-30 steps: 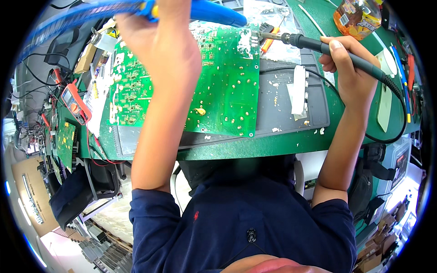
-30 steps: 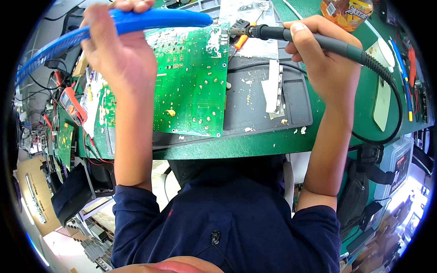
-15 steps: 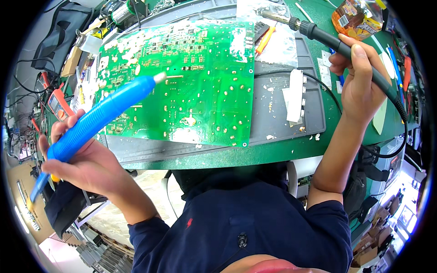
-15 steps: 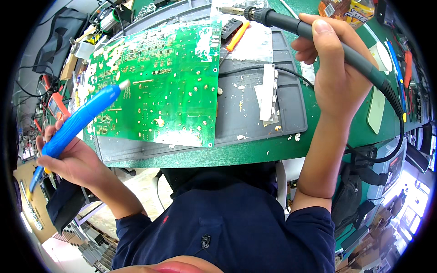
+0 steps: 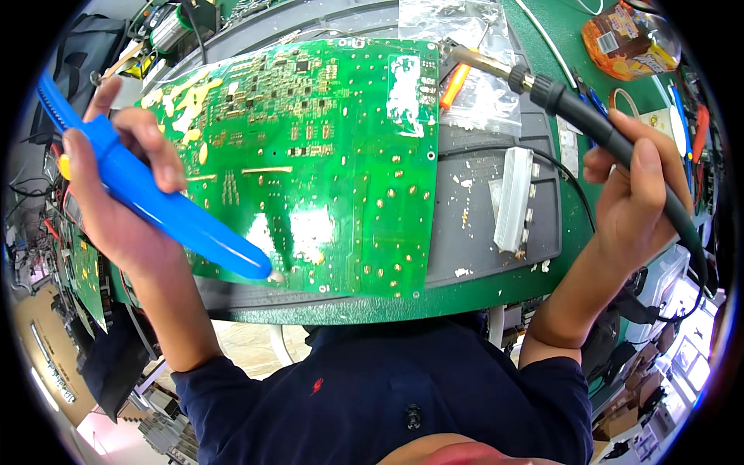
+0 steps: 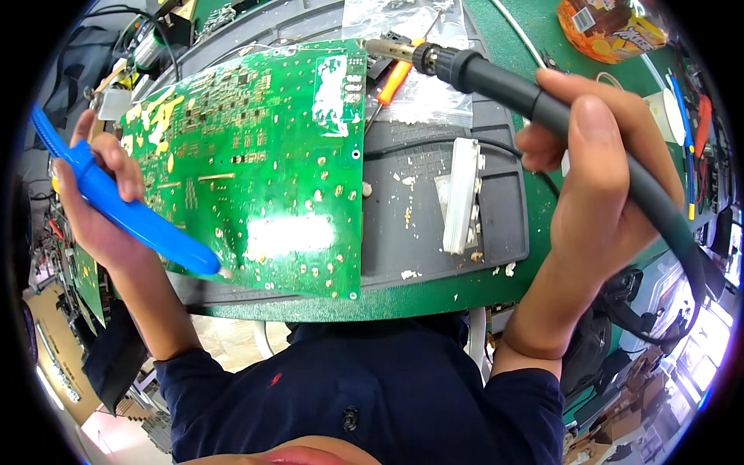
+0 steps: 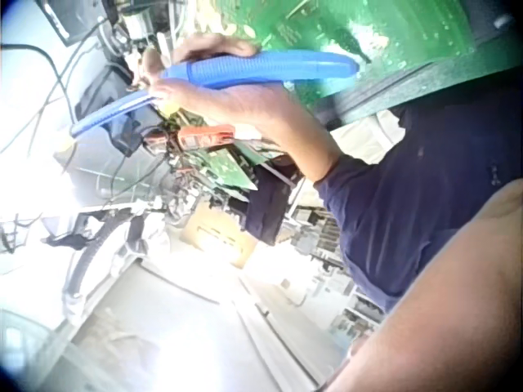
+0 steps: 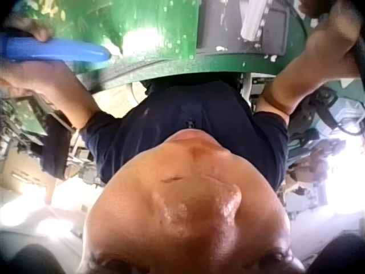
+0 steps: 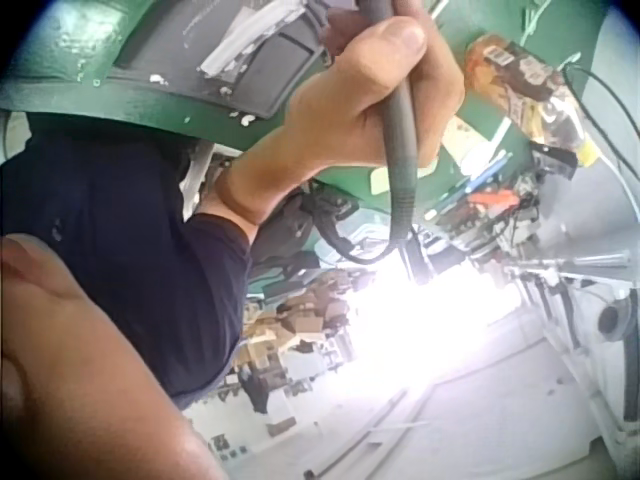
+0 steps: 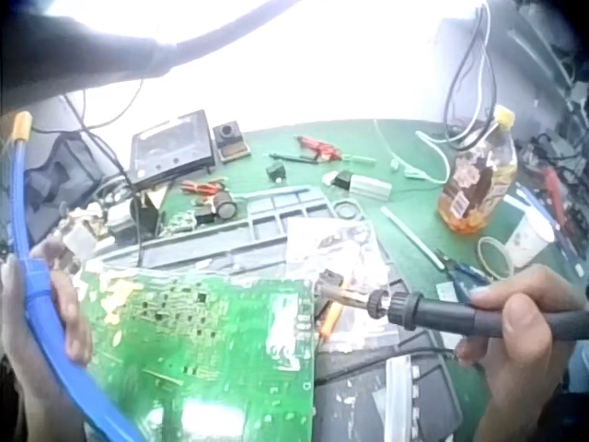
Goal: The person solders components on a large green circuit board using a soldering iron and solder wire, uses a desoldering pump to remove excess solder, and manipulates wires with a small screwdriver and by hand.
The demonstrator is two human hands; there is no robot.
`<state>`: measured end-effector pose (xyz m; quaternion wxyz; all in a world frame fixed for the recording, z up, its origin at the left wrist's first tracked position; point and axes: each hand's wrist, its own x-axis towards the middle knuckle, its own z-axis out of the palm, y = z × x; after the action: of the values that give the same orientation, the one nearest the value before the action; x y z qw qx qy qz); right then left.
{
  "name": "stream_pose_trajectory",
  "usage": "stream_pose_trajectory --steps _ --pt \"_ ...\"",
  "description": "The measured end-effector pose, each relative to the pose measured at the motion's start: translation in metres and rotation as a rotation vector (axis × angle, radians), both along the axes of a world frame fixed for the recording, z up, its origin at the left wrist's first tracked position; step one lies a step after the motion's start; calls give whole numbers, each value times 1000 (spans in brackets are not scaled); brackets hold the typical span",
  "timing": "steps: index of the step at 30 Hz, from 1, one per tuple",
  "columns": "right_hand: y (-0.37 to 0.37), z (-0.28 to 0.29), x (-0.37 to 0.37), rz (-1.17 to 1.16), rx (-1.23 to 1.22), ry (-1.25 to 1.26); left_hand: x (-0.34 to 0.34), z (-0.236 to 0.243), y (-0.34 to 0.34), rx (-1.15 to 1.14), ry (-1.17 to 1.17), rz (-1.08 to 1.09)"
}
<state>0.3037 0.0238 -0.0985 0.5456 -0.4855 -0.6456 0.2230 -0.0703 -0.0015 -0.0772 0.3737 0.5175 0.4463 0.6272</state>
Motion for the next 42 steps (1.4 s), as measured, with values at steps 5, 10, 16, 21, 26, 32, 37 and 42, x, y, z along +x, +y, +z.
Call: stream_pose_trajectory --steps 5,10,16,21,26,32,37,42 --pt "-8 -1 -5 -75 -19 -45 3 -27 4 -25 -196 -90" --pt "-12 -1 -9 -5 7 -70 -2 -31 -2 -80 -172 -8" --pt "-16 -5 -12 50 102 -90 -1 -33 -3 -96 -185 7" --pt "-15 -6 -8 89 161 -207 -3 -31 -4 -111 -185 0" --pt "-17 -4 -10 80 154 -191 -4 -33 -5 -90 -146 -70" --pt "-26 -4 -21 -17 139 -212 -6 -32 -6 -90 -117 -59" --pt "-27 -10 -17 -39 119 -108 -9 -34 -5 -56 -98 -65" --pt "-21 -14 4 18 121 123 -12 -35 -8 -73 -127 -61"
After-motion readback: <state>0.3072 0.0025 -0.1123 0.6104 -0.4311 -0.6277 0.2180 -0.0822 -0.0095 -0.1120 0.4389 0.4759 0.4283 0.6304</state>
